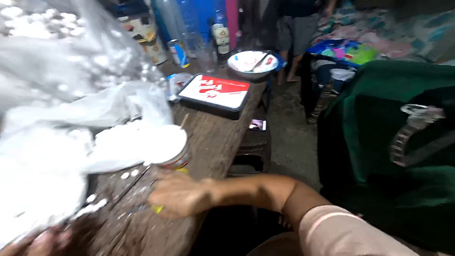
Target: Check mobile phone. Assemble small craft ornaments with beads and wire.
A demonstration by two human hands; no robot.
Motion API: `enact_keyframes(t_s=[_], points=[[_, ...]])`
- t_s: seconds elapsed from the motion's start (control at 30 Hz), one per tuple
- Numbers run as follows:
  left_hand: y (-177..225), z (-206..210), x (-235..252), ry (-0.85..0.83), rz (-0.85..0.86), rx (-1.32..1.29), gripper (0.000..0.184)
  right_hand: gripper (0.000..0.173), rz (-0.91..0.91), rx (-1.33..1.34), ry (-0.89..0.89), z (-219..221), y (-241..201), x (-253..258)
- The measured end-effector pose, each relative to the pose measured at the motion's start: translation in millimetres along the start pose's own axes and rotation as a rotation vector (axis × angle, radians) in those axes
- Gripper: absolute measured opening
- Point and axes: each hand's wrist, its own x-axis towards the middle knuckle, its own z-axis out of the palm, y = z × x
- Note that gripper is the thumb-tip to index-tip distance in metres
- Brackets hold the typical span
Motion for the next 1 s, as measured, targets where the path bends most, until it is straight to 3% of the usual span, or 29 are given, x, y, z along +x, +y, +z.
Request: enact_keyframes(t_s=[0.1, 0.17, 0.4, 0.57, 0.8, 1.0], points=[[31, 39, -16, 0.259, -0.033, -0.026, 0.018, 0.027, 0.103, 0.023, -0.162, -12, 7, 5], [36, 48, -19, 0.313, -0.054, -0.066, 0.025, 0.03, 0.122, 0.016, -0.208, -8, 16, 9], [27, 35, -16, 0.245, -0.104, -0.079, 0.014, 0.031, -0.071, 0.005, 0.173, 22, 42, 9], [28, 35, -16, 0.256, -0.066, -0.064, 0.013, 0.033, -0.032, 0.177, 0.39, 27, 47, 9], [26, 35, -17, 0.255, 0.026, 0.029, 0.012, 0.042, -0.022, 0.64, 0.391, 33, 41, 17], [24, 39, -18, 0.244, 0.165, 0.114, 0.01, 0.067, -0.073, 0.686, 0.322, 28, 30, 18]])
